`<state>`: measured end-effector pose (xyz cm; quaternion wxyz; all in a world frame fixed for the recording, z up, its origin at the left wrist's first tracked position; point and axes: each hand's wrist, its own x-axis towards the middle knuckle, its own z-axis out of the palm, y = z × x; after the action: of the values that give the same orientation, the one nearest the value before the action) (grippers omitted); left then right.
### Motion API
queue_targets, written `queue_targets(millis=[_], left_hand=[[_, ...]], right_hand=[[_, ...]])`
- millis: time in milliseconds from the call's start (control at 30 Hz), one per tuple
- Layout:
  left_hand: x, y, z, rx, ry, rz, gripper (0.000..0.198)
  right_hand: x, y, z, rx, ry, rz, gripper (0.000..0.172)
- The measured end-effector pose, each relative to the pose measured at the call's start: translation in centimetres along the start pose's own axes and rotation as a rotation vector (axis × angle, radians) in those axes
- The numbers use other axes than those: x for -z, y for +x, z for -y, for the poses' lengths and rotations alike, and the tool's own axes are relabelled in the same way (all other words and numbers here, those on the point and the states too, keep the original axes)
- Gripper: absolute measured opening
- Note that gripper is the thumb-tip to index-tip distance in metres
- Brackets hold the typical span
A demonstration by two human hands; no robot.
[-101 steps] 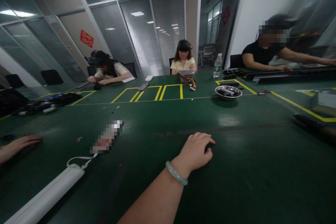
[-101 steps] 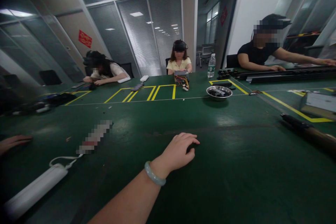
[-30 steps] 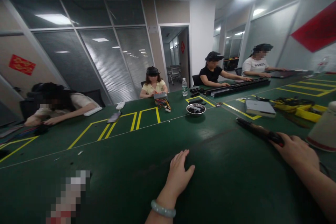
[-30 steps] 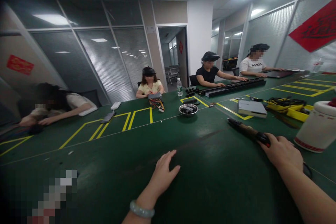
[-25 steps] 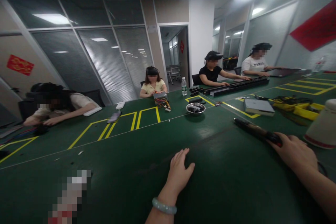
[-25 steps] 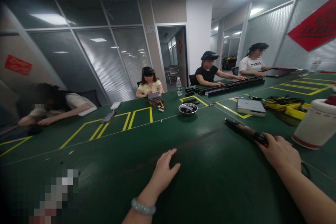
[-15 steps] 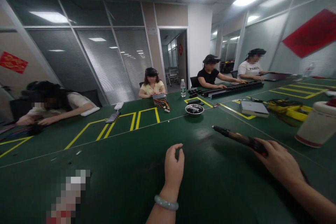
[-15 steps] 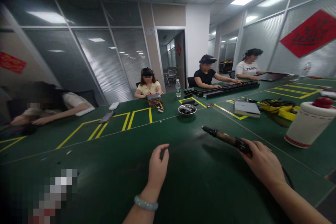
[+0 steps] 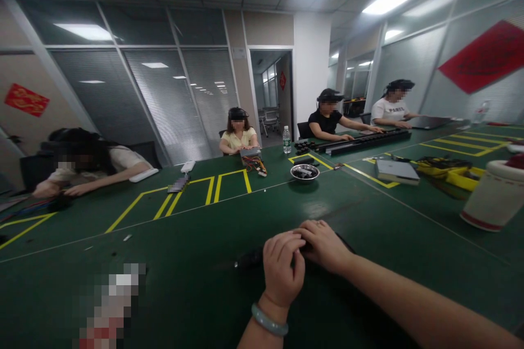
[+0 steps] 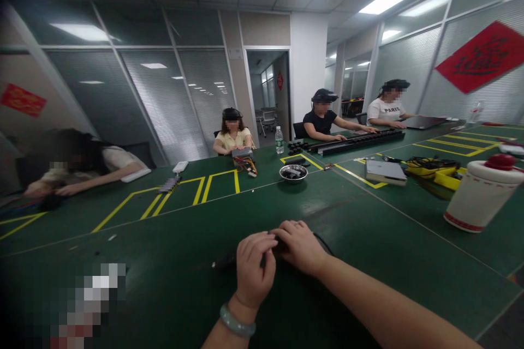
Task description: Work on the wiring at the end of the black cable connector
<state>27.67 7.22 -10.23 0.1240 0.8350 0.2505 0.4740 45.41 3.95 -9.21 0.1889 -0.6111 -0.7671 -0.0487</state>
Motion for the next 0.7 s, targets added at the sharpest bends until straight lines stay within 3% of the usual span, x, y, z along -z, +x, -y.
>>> queue_targets(millis=[67,133,233,333,400,500,567,700], left_hand=[[-0.2,0.2,-0.1,0.015,0.007,0.05,0.028],[-0.3,0.5,0.1,0.056,0.014,0.047,0.028],[-0.5,0.9,0.7,0.136,0.028,0.006,0.027],[-0.8,1.1,1.3,0.21,0.05,0.003,0.029],[-1.1,1.1,1.6,0.26,0.078,0.035,0.031],[-1.5,1.0,1.8,0.304,0.139,0.127,0.031],[-1.6,0.9,1.7,0.3,0.165,0.205,0.029],[-1.3,0.8,1.4,0.3,0.187,0.309,0.029]], right_hand=[[-1.9,1.6,0.9,0.021,0.026,0.032,0.022],[-3.2,2.6,1.3,0.02,0.056,0.057,0.021],[-3.3,2.8,1.2,0.065,0.125,0.079,0.038],[-1.7,1.5,0.7,0.085,0.168,0.089,0.067],[-0.2,-0.2,0.3,-0.007,0.155,0.086,0.076],[1.6,-4.1,-0.6,-0.206,0.094,0.056,0.067],[2.5,-7.6,-1.4,-0.318,0.07,0.042,0.057],[2.8,-15.5,-3.0,-0.499,0.063,0.041,0.053]])
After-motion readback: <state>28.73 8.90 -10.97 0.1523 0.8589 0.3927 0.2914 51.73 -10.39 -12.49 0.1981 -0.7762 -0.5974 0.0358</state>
